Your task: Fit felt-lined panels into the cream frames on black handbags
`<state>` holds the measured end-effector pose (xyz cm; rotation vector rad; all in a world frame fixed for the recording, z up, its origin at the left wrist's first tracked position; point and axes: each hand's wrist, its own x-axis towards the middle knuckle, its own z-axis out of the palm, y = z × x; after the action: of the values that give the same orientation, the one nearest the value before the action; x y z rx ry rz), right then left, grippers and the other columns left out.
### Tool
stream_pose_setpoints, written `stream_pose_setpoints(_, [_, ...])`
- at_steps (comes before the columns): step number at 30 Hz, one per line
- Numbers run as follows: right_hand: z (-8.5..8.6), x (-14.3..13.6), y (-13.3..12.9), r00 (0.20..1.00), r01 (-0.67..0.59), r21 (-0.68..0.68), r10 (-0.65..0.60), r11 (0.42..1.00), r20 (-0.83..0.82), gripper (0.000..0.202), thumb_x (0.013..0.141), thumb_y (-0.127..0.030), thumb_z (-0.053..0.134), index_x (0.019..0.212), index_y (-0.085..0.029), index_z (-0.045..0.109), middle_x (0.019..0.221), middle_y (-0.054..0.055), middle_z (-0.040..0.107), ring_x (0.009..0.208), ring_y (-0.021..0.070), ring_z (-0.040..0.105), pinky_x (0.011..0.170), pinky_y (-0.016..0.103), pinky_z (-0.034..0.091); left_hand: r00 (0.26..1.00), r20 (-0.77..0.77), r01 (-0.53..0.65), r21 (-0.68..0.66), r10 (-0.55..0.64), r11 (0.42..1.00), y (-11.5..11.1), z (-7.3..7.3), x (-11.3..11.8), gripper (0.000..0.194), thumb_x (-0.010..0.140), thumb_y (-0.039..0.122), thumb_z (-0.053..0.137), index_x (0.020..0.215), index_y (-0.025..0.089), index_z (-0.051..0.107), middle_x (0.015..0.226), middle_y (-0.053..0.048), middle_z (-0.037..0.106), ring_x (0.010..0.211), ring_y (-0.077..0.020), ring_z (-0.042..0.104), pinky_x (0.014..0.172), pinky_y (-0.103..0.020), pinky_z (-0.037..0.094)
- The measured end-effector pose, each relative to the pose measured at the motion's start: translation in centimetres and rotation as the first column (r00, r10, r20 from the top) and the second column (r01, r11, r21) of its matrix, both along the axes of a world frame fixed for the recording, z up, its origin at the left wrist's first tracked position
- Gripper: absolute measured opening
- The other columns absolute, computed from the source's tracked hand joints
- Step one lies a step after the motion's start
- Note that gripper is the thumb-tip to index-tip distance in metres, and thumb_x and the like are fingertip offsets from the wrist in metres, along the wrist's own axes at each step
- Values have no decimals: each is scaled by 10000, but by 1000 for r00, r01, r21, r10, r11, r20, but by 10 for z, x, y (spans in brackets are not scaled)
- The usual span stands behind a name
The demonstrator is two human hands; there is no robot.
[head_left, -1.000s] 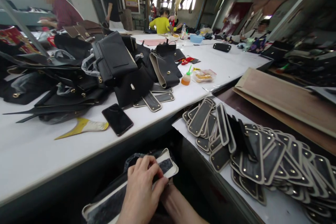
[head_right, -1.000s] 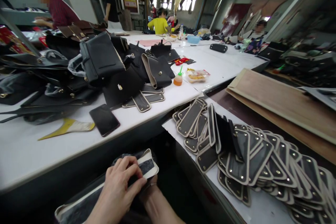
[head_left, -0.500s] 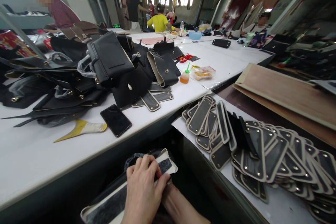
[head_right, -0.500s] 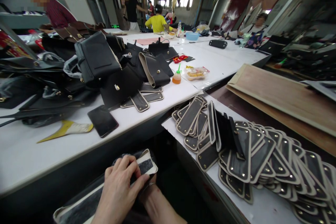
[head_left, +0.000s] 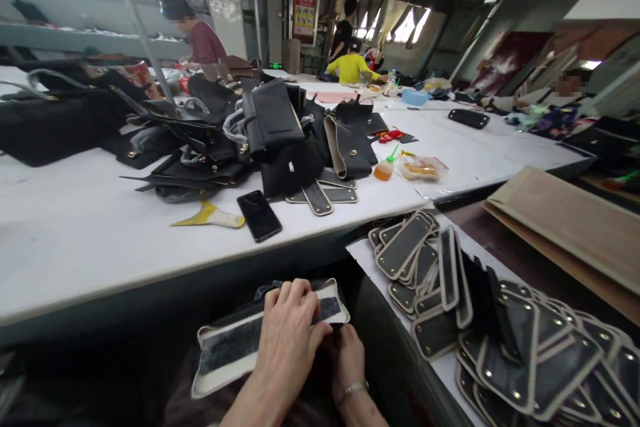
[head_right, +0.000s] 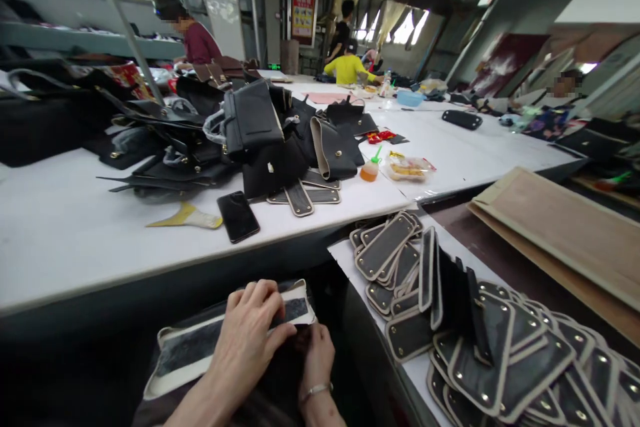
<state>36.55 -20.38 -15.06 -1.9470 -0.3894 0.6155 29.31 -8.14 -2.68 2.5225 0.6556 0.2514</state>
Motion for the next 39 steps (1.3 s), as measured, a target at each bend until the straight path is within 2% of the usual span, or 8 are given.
stream_pose_setpoints(4, [10,-11,-39,910,99,83,-124,992,396,339,995,-401,349,1076,-188,600,1089,137,650,1051,291,610,914,461,508,999,13,-43,8,43,999,-2,-5,-14,120,807,273,710,768,222,608,927,-6,618,914,-228,531,816,-395,322])
stream_pose_setpoints(11, [30,-31,-24,264,-271,-80,153,959,952,579,881,-86,506,1447,-155,400,1270,141,592,1224,296,514,999,462,434,997,2,-78,30,77,997,-1,-5,-36,95,882,193,582,794,213,610,875,-12,631,888,-228,533,789,-385,327])
stream_pose_setpoints(21, [28,-62,1,288,-295,-24,113,955,951,586,903,-87,504,1468,-144,361,1276,155,560,1241,309,476,1029,503,390,969,190,-167,40,156,985,3,-22,-82,87,882,196,587,804,222,614,837,6,638,846,-210,568,804,-384,311])
stream_pose_setpoints(25, [32,-65,9,210,-348,-26,105,937,972,534,906,-75,500,1431,-68,404,1245,175,560,1205,305,500,1027,473,382,787,539,-340,-27,300,940,11,-47,-125,191,812,228,693,992,276,654,1029,-1,646,993,-218,576,922,-364,332])
stream_pose_setpoints(27, [31,-67,11,201,-363,-43,123,931,972,547,897,-74,513,1432,-61,399,1245,177,557,1204,310,499,1031,477,380,523,527,-480,-468,670,742,14,-66,-143,162,816,258,685,976,256,658,1077,-13,639,1069,-227,563,968,-336,368])
stream_pose_setpoints(30, [25,-73,13,173,-387,-69,146,920,974,560,887,-90,541,1429,-56,406,1258,183,550,1202,322,501,1031,484,388,164,-170,-227,-965,972,-131,15,-99,-150,61,881,251,607,917,215,641,996,-11,680,998,-190,624,918,-278,449])
stream_pose_setpoints(32, [21,-78,15,185,-378,-61,140,924,973,548,898,-107,539,1430,-78,414,1264,181,547,1193,326,509,1027,497,393,216,-459,-36,-886,862,-463,13,-118,-139,100,911,211,550,901,169,640,893,-50,706,841,-197,674,815,-310,512])
stream_pose_setpoints(39, [17,-92,25,212,-372,0,85,928,974,512,920,-117,520,1426,-119,436,1214,173,574,1152,327,531,1006,516,395,284,-497,246,-789,820,-563,5,-142,-86,150,859,204,551,926,121,655,770,-82,727,732,-258,701,717,-357,556])
